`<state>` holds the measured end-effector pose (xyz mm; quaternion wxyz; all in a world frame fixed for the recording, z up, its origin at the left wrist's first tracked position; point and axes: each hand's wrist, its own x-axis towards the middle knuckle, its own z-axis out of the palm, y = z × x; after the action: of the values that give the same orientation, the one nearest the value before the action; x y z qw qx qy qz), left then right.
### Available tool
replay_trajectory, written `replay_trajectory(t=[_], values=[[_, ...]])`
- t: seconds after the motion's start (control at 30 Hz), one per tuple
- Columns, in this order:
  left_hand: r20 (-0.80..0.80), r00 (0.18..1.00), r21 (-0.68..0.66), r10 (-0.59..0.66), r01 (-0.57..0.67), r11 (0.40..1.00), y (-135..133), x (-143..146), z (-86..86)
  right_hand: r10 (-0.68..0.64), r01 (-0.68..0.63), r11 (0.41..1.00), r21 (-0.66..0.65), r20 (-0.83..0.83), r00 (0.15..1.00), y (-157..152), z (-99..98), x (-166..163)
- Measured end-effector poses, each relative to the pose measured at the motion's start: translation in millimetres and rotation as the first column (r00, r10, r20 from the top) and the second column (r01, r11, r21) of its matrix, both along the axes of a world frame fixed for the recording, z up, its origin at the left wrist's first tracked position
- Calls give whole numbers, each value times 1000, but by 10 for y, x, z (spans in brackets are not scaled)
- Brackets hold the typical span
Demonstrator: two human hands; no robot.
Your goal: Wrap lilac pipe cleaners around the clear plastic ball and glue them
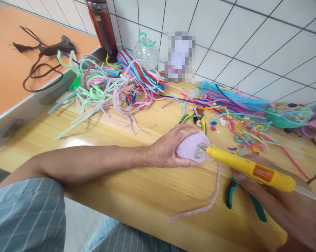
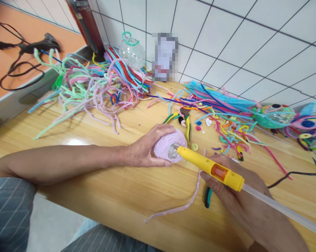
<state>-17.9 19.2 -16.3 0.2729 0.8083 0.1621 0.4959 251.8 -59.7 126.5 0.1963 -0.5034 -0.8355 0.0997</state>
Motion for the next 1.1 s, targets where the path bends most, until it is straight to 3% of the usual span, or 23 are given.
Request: replay_trajectory(t=[0.2, 0.37, 0.63, 0.87, 1.1], values=[[-1, 1000, -6, -4, 4, 1000, 1, 3, 6, 38, -38, 998, 52, 10, 999, 13, 36, -31], [-12, 1000, -18, -12, 12, 1000, 4, -4, -3, 19, -18, 999, -33, 5, 1000, -1, -22, -1], [-10, 1000, -18, -15, 15, 1000, 5, -8, 0, 66, -71, 990, 118, 50, 997, 16, 33, -20], [-38, 999, -56, -8, 6, 998, -1, -12, -8, 85, -96, 985, 141, 77, 993, 6, 31, 4], [-40, 999, 0, 10, -10, 1000, 3, -9, 15, 76, -77, 996, 36, 17, 997, -3, 52, -60]])
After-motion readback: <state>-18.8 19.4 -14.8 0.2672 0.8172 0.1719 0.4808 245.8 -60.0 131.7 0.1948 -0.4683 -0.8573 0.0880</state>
